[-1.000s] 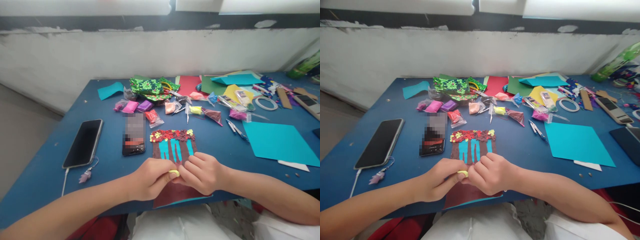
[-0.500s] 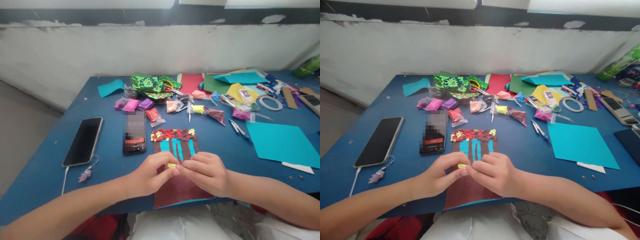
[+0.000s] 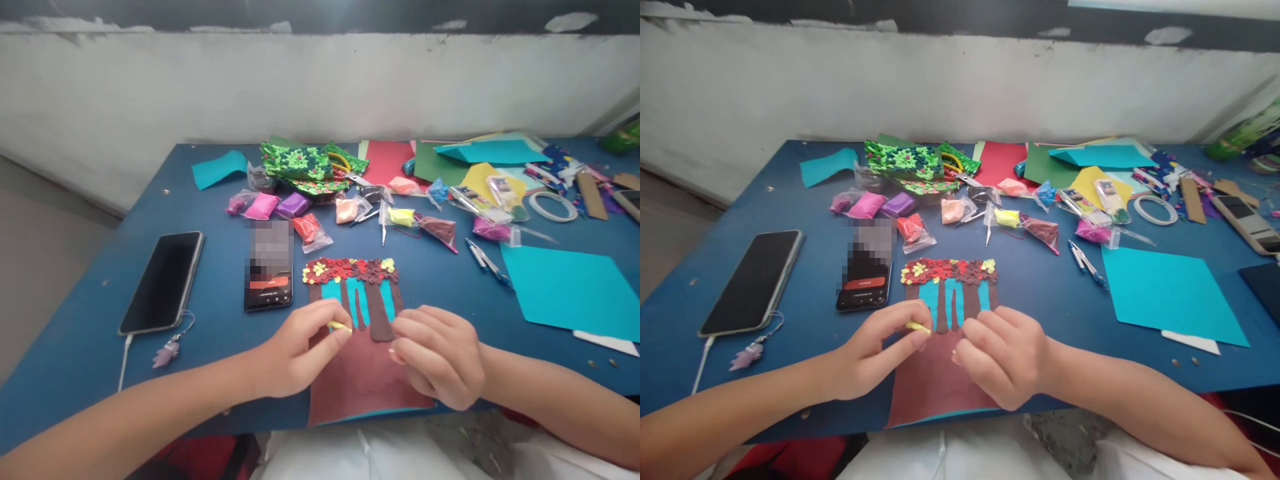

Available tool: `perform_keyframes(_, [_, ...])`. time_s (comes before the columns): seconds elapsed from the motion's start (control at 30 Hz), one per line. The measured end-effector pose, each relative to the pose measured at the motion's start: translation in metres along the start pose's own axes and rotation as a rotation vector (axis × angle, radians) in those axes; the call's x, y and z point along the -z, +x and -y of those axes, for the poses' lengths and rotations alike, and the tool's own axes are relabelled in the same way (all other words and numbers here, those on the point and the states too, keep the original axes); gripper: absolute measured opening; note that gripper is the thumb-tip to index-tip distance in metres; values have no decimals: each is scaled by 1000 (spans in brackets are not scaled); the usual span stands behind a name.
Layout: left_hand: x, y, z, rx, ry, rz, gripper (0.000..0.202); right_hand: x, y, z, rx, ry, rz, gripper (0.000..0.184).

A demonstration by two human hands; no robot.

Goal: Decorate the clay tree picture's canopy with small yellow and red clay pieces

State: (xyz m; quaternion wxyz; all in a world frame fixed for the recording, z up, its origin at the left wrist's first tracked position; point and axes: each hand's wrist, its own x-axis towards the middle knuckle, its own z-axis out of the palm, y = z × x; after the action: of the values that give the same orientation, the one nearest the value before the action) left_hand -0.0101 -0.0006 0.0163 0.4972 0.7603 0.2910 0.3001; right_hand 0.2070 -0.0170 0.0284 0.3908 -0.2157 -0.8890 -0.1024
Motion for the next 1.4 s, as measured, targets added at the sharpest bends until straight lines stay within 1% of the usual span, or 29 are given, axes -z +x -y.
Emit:
perform_keyframes(0.07, [1, 0, 2, 88, -91, 29, 20, 2, 2, -6, -60, -5, 72, 17])
perform_keyframes(0.1, [2, 0, 3, 111, -127, 38, 20, 3, 2, -9, -80, -24, 105, 18])
perform_keyframes(0.2, [3, 1, 6, 90, -126, 50, 23, 2, -1, -16, -56, -126, 175, 10])
perform_keyframes(0.27, [5, 2, 7, 80, -107, 58, 23, -1, -7, -20, -35, -136, 184, 17])
perform_keyframes(0.37, [9, 3, 7, 100, -127, 63, 21, -5, -14, -22, -34, -67, 198, 28])
perform_keyframes(0.5, [13, 4, 5, 124, -144, 118, 17, -6, -12, -21, -46, -41, 197, 25])
perform_keyframes(0.63, [12, 3, 6, 114, -143, 158, 15, -6, -8, -20, -20, -68, 218, 15])
perform_keyframes(0.77, [12, 4, 4, 113, -167, 154, 14, -8, -13, -21, -42, -45, 249, 29])
perform_keyframes(0.83, [12, 6, 1, 122, -155, 158, 18, -8, -17, -22, -44, -47, 275, 31])
perform_keyframes(0.9, [12, 6, 0, 116, -137, 181, 28, -8, -19, -21, -43, -56, 277, 30])
perform_keyframes(0.97, [11, 6, 1, 94, -127, 205, 40, -9, -19, -21, -44, -52, 258, 28])
perform_keyframes(1.03, [9, 4, 4, 75, -125, 208, 48, -9, -17, -20, -42, -51, 229, 25])
perform_keyframes(1.13, [6, 4, 6, 75, -120, 195, 49, -11, -15, -19, -24, -58, 206, 21])
perform_keyframes(1.33, [6, 5, 6, 51, -95, 202, 52, -11, -9, -19, -2, -20, 214, 20])
perform_keyframes(1.4, [6, 5, 6, 47, -80, 199, 51, -10, -6, -20, 29, -16, 229, 19])
